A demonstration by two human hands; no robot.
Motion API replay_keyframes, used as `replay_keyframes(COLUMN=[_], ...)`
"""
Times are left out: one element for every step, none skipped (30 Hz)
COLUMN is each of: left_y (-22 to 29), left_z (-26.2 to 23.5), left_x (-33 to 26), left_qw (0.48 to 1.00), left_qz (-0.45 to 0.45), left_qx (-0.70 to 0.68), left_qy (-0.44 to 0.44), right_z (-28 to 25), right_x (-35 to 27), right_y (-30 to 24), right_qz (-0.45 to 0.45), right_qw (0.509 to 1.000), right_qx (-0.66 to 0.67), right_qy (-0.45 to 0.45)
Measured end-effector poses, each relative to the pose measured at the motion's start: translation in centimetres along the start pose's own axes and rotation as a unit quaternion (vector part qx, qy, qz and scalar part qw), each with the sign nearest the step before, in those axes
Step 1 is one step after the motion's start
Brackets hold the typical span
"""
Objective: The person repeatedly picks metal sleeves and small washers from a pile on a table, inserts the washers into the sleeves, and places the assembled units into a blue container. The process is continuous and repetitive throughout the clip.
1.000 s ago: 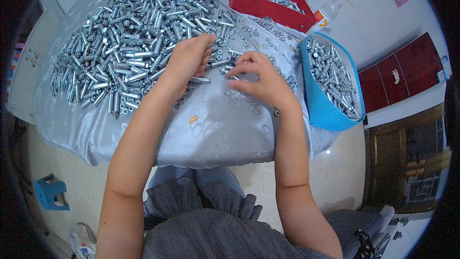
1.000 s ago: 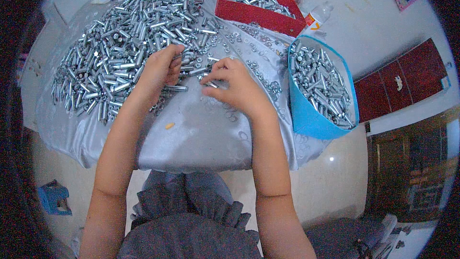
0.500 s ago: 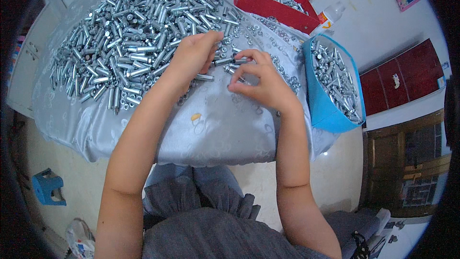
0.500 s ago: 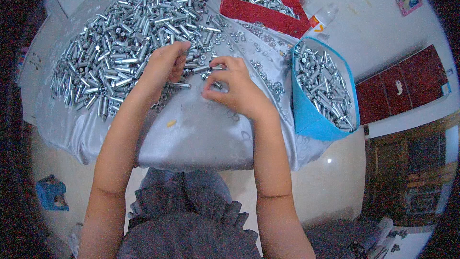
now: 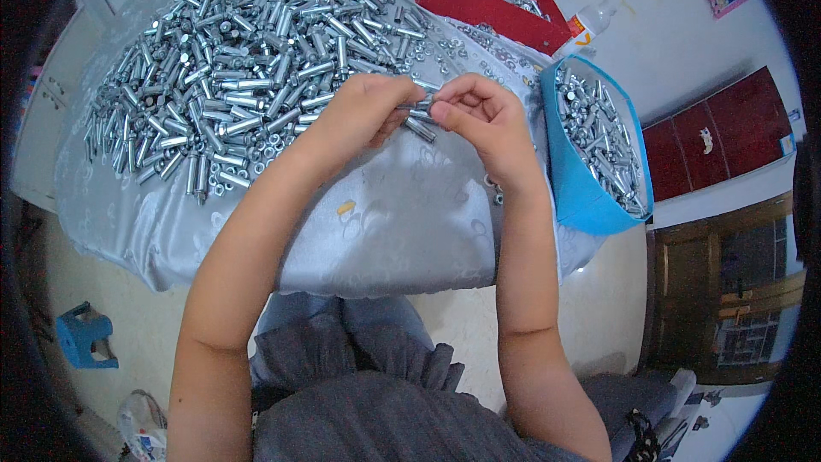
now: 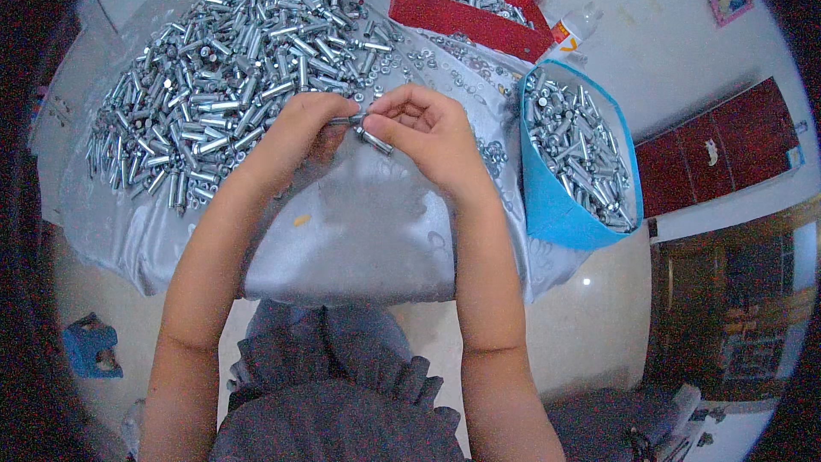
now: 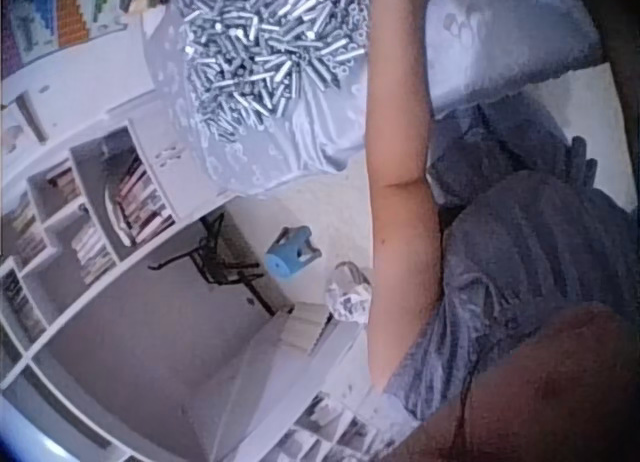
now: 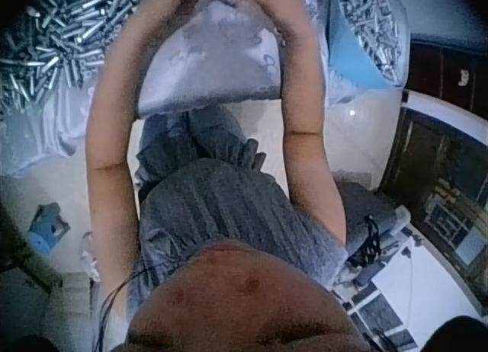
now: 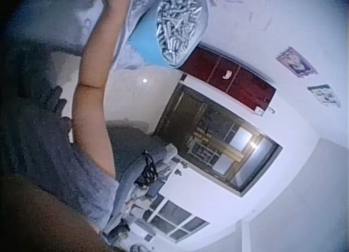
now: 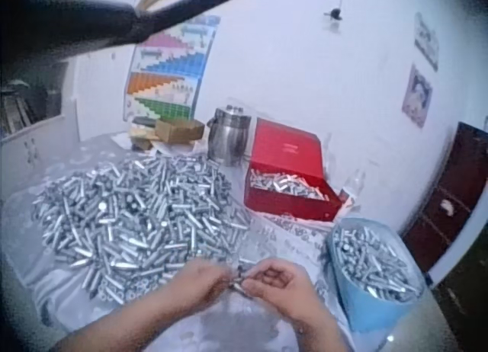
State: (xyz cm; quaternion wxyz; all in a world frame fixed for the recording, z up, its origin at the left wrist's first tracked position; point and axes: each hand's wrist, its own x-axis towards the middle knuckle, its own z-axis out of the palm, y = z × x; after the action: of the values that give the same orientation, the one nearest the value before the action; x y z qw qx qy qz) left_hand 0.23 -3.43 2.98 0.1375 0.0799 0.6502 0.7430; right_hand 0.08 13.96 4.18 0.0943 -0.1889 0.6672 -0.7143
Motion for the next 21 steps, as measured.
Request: replay_keyframes(left_y=[0.0,0.3,0.5,0.4,0.1,0.1,0.2,0.3,0.4,0.4,0.4,0.4,0.4,0.4,0.3,0.2,0.1,0.1,0.0,0.1,0.2], left_z=[-0.1,-0.1,-0.1,-0.2,-0.2,-0.2,-0.1,0.0,0.0,0.0,0.0,-0.1,0.1,0.3,0.4,0.3,0.2,0.2,0.2,0.2,0.2], left_x=[-0.1,-0.2,-0.2,-0.1,0.0,0.1,0.0,-0.1,-0.2,-0.2,-0.2,-0.2,-0.3,-0.4,-0.5,-0.4,-0.3,-0.3,-0.3,-0.2,-0.2], left_qw=[1.0,0.999,0.998,0.998,0.999,0.999,0.999,0.999,0.999,0.999,0.998,0.997,0.998,0.999,1.0,1.0,1.0,1.0,0.999,0.999,0.999], left_qz=[-0.01,-0.017,-0.024,-0.018,-0.01,-0.003,-0.007,-0.011,-0.016,-0.022,-0.028,-0.034,-0.025,-0.018,-0.01,-0.009,-0.008,-0.007,-0.011,-0.013,-0.015], left_qx=[-0.018,-0.035,-0.052,-0.049,-0.046,-0.043,-0.032,-0.022,-0.012,-0.022,-0.034,-0.045,-0.039,-0.032,-0.026,-0.027,-0.028,-0.029,-0.03,-0.033,-0.035], left_qy=[-0.006,-0.013,-0.02,-0.02,-0.02,-0.019,-0.023,-0.027,-0.03,-0.035,-0.04,-0.045,-0.029,-0.012,0.005,0.004,0.002,0.001,0.003,0.004,0.005], right_z=[0.0,-0.1,-0.2,-0.2,-0.2,-0.2,-0.1,0.0,0.0,0.0,0.0,0.1,0.2,0.3,0.3,0.3,0.3,0.3,0.3,0.2,0.1], right_x=[0.0,0.0,0.0,0.1,0.1,0.1,0.0,-0.1,-0.1,0.0,0.0,0.0,0.0,0.0,0.0,0.0,0.0,0.0,0.1,0.3,0.2], right_y=[0.1,-0.1,0.0,0.3,0.3,0.2,0.1,0.0,0.0,0.0,0.1,0.1,0.2,0.3,0.3,0.3,0.4,0.6,1.0,1.2,1.4], right_qz=[0.004,0.006,0.001,-0.004,-0.009,-0.006,-0.002,0.002,-0.003,-0.008,-0.012,-0.022,-0.032,-0.041,-0.046,-0.052,-0.058,-0.079,-0.101,-0.124,-0.145], right_qw=[1.0,1.0,1.0,1.0,1.0,1.0,1.0,1.0,1.0,1.0,1.0,1.0,0.999,0.999,0.998,0.996,0.992,0.987,0.981,0.973,0.968], right_qx=[-0.003,-0.007,0.001,0.008,0.016,0.018,0.021,0.024,0.019,0.013,0.008,0.003,-0.001,-0.005,-0.041,-0.077,-0.113,-0.139,-0.165,-0.193,-0.204], right_qy=[0.0,0.001,-0.003,-0.006,-0.009,-0.013,-0.016,-0.02,-0.017,-0.014,-0.011,-0.004,0.003,0.01,0.013,0.017,0.021,0.027,0.032,0.038,0.033])
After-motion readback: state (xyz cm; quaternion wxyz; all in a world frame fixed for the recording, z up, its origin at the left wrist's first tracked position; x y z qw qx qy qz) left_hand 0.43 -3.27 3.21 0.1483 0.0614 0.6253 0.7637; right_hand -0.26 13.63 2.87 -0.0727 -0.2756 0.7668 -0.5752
